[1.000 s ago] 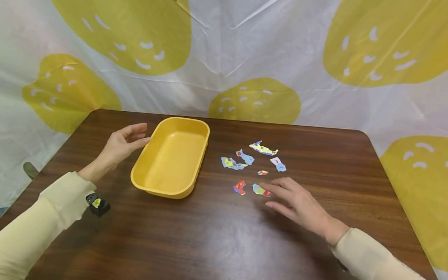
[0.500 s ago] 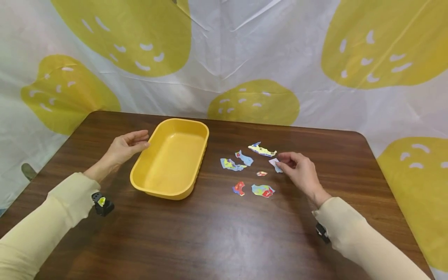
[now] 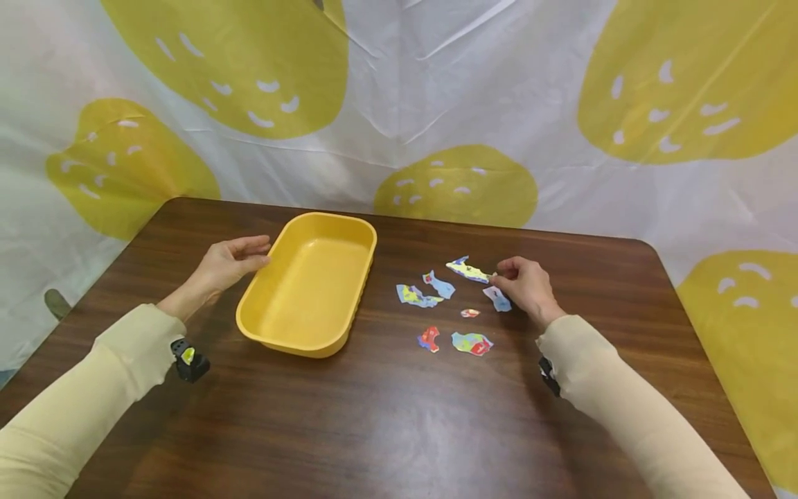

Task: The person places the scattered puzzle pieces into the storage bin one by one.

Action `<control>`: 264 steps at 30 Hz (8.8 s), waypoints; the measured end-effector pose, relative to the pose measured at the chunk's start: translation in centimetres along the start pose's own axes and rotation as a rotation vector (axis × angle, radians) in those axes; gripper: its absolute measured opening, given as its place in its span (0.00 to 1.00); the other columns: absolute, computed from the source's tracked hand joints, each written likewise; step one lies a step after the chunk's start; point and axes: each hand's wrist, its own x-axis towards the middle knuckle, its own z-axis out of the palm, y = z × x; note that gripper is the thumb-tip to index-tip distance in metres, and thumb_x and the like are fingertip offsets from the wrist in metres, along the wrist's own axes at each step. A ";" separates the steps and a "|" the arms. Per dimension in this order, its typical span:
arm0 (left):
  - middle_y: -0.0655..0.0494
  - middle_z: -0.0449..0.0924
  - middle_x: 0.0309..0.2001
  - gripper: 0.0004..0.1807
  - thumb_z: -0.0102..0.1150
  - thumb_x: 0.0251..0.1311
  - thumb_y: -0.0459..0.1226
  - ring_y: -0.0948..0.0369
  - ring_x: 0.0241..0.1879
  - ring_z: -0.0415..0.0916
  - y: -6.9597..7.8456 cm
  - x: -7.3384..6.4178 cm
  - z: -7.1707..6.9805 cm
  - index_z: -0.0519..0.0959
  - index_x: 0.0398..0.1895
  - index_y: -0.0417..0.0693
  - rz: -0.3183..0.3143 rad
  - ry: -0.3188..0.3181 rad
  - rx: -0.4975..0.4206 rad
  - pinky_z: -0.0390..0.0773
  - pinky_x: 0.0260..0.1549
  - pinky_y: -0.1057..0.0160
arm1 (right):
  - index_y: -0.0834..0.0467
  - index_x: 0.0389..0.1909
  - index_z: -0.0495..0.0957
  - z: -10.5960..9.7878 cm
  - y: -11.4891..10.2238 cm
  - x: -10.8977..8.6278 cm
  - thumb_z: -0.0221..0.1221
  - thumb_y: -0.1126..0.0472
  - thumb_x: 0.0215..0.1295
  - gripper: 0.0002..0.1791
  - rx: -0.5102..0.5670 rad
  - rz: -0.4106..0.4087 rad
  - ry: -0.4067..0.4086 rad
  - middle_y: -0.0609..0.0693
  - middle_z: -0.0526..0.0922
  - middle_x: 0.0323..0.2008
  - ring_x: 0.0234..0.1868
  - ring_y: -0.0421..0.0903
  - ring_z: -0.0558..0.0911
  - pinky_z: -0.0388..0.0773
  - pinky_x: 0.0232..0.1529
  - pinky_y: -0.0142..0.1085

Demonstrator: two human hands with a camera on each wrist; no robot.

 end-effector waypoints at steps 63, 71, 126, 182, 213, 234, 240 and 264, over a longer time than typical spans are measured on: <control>0.40 0.74 0.57 0.23 0.55 0.64 0.33 0.59 0.48 0.74 -0.8 -0.1 0.4 0.70 0.63 0.38 -0.067 0.004 0.007 0.77 0.37 0.76 | 0.64 0.35 0.77 0.9 1.4 2.3 0.62 0.61 0.60 0.10 -0.147 -0.103 -0.072 0.60 0.79 0.35 0.34 0.51 0.74 0.68 0.35 0.37; 0.37 0.73 0.56 0.23 0.55 0.64 0.33 0.64 0.44 0.75 -0.9 -0.2 0.6 0.70 0.62 0.36 -0.044 0.007 -0.026 0.76 0.38 0.77 | 0.66 0.35 0.79 1.1 1.4 2.4 0.62 0.61 0.61 0.10 -0.155 -0.119 -0.065 0.62 0.79 0.37 0.36 0.52 0.75 0.69 0.36 0.39; 0.38 0.75 0.55 0.22 0.56 0.64 0.33 0.63 0.44 0.75 -1.0 0.6 1.8 0.71 0.61 0.36 -0.045 0.046 -0.043 0.77 0.37 0.75 | 0.64 0.32 0.82 10.1 -16.4 8.2 0.65 0.63 0.57 0.07 -0.062 -0.572 -0.139 0.55 0.78 0.31 0.35 0.48 0.75 0.74 0.37 0.38; 0.38 0.76 0.54 0.22 0.57 0.63 0.34 0.68 0.40 0.75 -1.9 0.9 1.6 0.72 0.61 0.37 -0.025 0.048 -0.039 0.76 0.37 0.75 | 0.64 0.30 0.83 14.8 -19.0 10.9 0.66 0.64 0.53 0.06 -0.280 -0.260 -0.330 0.52 0.81 0.29 0.27 0.43 0.71 0.70 0.28 0.30; 0.42 0.76 0.51 0.22 0.56 0.63 0.34 0.69 0.40 0.73 -2.6 0.4 0.2 0.72 0.60 0.37 -0.054 0.067 -0.018 0.76 0.38 0.76 | 0.62 0.27 0.83 16.4 -20.6 11.0 0.70 0.63 0.50 0.07 -0.266 -0.152 -0.364 0.49 0.79 0.27 0.28 0.43 0.72 0.69 0.26 0.29; 0.40 0.75 0.54 0.23 0.56 0.64 0.37 0.62 0.46 0.75 -2.5 0.3 -0.4 0.71 0.62 0.37 -0.061 0.060 0.006 0.77 0.40 0.74 | 0.60 0.31 0.84 17.2 -20.8 11.1 0.69 0.63 0.51 0.07 -0.282 -0.161 -0.338 0.52 0.83 0.38 0.40 0.49 0.78 0.77 0.44 0.37; 0.40 0.75 0.55 0.24 0.55 0.65 0.38 0.57 0.49 0.75 -2.4 0.3 -0.3 0.70 0.62 0.38 -0.072 0.053 0.012 0.77 0.44 0.70 | 0.61 0.31 0.84 17.1 -20.7 11.2 0.67 0.66 0.53 0.04 -0.286 -0.178 -0.326 0.52 0.84 0.38 0.38 0.48 0.77 0.77 0.42 0.36; 0.43 0.76 0.49 0.23 0.55 0.65 0.39 0.61 0.43 0.74 -2.2 0.6 -0.3 0.71 0.61 0.37 -0.055 0.059 0.041 0.76 0.37 0.75 | 0.72 0.45 0.75 11.9 -18.4 10.0 0.58 0.70 0.62 0.12 0.785 -0.022 -0.263 0.47 0.78 0.28 0.27 0.38 0.78 0.81 0.42 0.38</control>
